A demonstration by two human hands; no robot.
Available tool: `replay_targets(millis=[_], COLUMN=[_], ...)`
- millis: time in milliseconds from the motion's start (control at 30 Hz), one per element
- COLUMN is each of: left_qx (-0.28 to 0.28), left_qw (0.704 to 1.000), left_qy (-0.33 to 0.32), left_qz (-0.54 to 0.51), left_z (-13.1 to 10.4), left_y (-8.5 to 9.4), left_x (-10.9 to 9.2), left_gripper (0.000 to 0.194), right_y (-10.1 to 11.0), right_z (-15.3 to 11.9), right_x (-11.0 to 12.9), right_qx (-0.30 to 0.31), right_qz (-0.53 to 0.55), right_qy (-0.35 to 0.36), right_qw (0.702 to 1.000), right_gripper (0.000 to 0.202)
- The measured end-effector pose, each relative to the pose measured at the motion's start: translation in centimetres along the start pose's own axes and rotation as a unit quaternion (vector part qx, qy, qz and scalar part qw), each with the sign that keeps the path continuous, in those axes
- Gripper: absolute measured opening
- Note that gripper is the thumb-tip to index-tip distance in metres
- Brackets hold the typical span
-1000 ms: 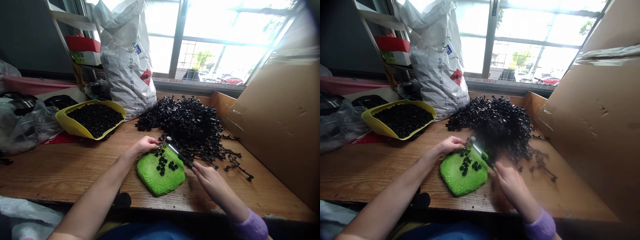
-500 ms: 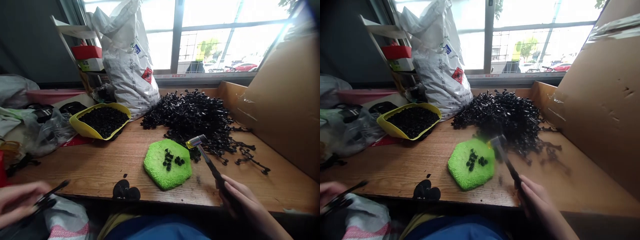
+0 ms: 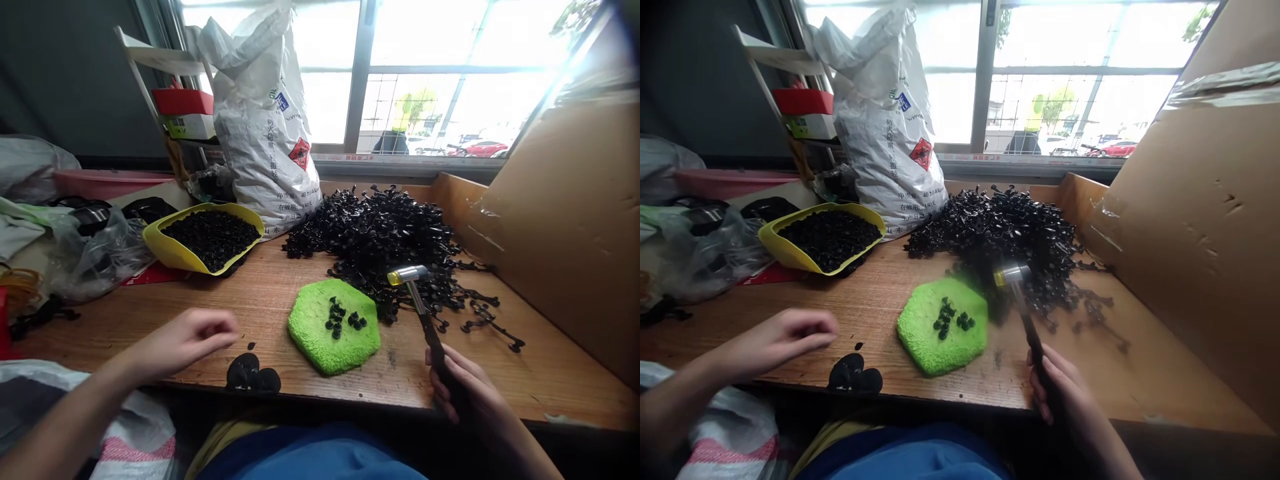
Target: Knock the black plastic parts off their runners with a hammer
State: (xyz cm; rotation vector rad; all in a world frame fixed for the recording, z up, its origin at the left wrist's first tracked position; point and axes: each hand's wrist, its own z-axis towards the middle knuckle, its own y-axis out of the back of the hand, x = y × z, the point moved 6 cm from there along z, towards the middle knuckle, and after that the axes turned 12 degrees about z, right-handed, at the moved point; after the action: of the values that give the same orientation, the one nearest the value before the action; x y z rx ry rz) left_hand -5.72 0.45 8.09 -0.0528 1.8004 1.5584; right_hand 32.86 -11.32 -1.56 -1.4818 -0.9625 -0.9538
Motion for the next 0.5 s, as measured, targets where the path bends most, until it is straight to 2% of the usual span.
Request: replay_targets(millis=[133, 233, 300, 367, 500], left_qx=[-0.004, 0.01, 0.034, 0.031, -0.045], left_qw=[0.986, 0.971, 0.968, 0.977, 0.991], left_qy=[-0.163, -0.236, -0.245, -0.208, -0.109], left_qz=[-0.047, -0.042, -0.035, -0.047, -0.062], left_z=[10.2, 14.6, 16.1, 17.0, 17.6], left_y=[-4.4, -8.0, -9.9, -10.8, -10.2], left_x=[-6.6, -9.7, -9.8, -8.6, -5.6], left_gripper=[0.023, 0.017, 0.014, 0.014, 0.016], right_y=[0.3, 0.5, 0.6, 0.5, 0.4], right_z=[0.2, 0.3, 0.3, 0.2, 0.1], right_x=[-0.4, -0.6, -0.6, -0.5, -0.3], right_qx=[-0.012, -0.022, -0.022, -0.021, -0.027], right_qz=[0.021, 0.035, 0.038, 0.042, 0.049], right_qy=[0.002, 0.006, 0.01, 0.01, 0.002], right_qw=[1.0, 0.999, 0.999, 0.999, 0.998], right_gripper=[0.027, 0.027, 0.027, 0.026, 0.026])
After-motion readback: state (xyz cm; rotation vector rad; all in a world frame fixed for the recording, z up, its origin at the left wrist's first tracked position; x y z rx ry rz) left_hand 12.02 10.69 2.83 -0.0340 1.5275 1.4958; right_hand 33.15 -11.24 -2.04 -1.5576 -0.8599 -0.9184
